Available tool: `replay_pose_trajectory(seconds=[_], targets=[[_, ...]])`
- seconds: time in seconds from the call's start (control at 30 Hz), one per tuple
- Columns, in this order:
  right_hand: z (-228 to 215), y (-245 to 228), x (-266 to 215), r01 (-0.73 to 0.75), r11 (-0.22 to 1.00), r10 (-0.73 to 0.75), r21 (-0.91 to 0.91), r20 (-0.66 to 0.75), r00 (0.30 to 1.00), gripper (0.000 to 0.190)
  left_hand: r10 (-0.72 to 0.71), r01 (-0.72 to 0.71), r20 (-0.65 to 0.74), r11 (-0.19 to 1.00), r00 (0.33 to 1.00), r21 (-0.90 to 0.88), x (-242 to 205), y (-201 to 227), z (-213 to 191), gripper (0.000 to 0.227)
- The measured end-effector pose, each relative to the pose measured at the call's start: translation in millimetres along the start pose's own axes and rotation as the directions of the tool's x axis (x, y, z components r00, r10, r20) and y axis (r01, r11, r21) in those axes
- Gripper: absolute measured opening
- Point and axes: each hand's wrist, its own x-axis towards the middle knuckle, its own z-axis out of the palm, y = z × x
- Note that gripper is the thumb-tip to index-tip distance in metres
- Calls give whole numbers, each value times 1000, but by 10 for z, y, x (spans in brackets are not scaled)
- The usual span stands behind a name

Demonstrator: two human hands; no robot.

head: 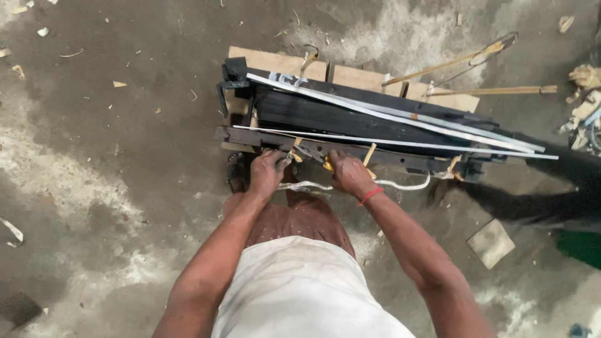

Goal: The person uses yellow-handled pliers to cut white cords attached to a long black metal frame. The person repeatedly positions the pliers and snips the cords along the length of the frame.

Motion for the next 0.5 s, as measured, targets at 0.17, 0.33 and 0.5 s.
replay_pose_trajectory(seconds=[0.17,0.33,0.5], targets=[[197,227,-17,-22,999,25,-24,168,986,47,54,-54,1,998,999,28,-94,-8,39,15],[301,478,207,47,992,-27,-117,169,985,28,73,-71,-54,997,996,36,-55,-47,98,14],[381,314,41,-85,996,84,-1,141,986,44,21,-23,14,988,1000,154,-133,-92,165,17]])
